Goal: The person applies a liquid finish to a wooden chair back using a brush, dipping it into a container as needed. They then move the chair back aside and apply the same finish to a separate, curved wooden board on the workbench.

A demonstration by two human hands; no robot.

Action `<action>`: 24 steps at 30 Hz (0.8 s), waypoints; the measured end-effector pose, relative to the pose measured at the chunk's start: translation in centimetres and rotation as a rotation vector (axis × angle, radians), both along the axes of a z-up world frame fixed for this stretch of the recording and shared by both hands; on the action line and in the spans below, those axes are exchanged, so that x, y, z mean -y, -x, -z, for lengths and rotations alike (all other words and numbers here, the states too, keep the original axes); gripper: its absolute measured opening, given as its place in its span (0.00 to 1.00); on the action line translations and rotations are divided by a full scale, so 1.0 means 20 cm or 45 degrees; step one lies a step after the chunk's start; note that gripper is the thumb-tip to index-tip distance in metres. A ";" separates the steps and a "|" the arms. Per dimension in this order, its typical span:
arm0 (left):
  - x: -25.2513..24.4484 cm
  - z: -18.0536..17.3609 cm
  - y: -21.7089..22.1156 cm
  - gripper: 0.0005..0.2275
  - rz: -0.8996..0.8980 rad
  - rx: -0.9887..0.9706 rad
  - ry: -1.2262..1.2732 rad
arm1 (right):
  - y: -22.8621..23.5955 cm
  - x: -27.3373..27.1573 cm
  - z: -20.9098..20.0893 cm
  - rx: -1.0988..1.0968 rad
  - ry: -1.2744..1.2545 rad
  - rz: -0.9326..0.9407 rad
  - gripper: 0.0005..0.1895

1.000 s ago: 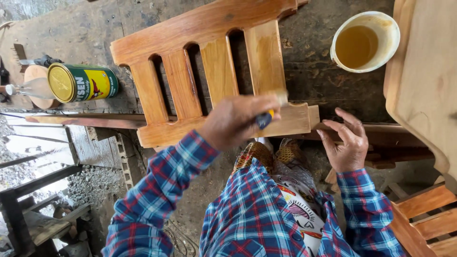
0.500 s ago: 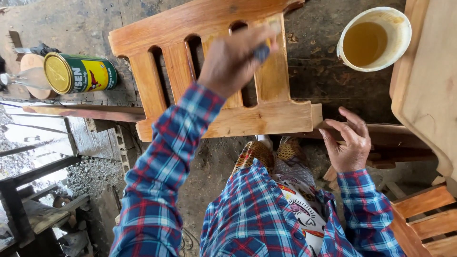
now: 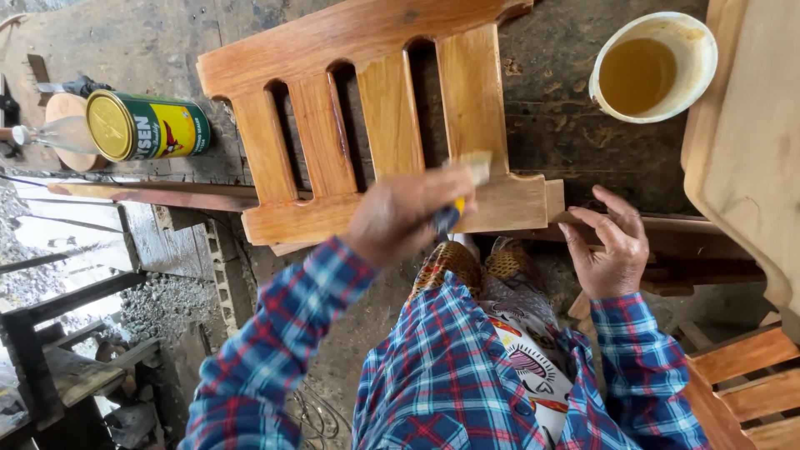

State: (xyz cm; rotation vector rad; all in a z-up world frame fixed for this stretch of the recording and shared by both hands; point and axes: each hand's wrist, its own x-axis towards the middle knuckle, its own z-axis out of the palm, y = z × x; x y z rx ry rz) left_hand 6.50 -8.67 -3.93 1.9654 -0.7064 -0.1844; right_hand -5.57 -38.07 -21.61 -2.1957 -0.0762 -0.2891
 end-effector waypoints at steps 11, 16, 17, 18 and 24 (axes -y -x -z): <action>0.06 0.08 -0.55 0.08 -0.147 0.584 -0.402 | -0.03 -0.04 -0.16 0.002 0.018 -0.030 0.08; 0.22 -0.01 -0.57 0.10 0.090 0.465 -0.422 | -0.03 -0.05 -0.17 0.003 -0.009 -0.026 0.09; 0.25 0.05 -0.55 0.10 0.103 0.458 -0.413 | -0.02 -0.04 -0.16 -0.007 -0.003 -0.013 0.09; 0.26 0.09 -0.53 0.03 0.124 0.624 -0.588 | -0.03 -0.04 -0.14 0.000 -0.012 -0.029 0.08; 0.31 0.03 -0.21 0.01 0.343 0.651 -0.726 | -0.03 -0.04 -0.15 -0.003 -0.025 -0.028 0.08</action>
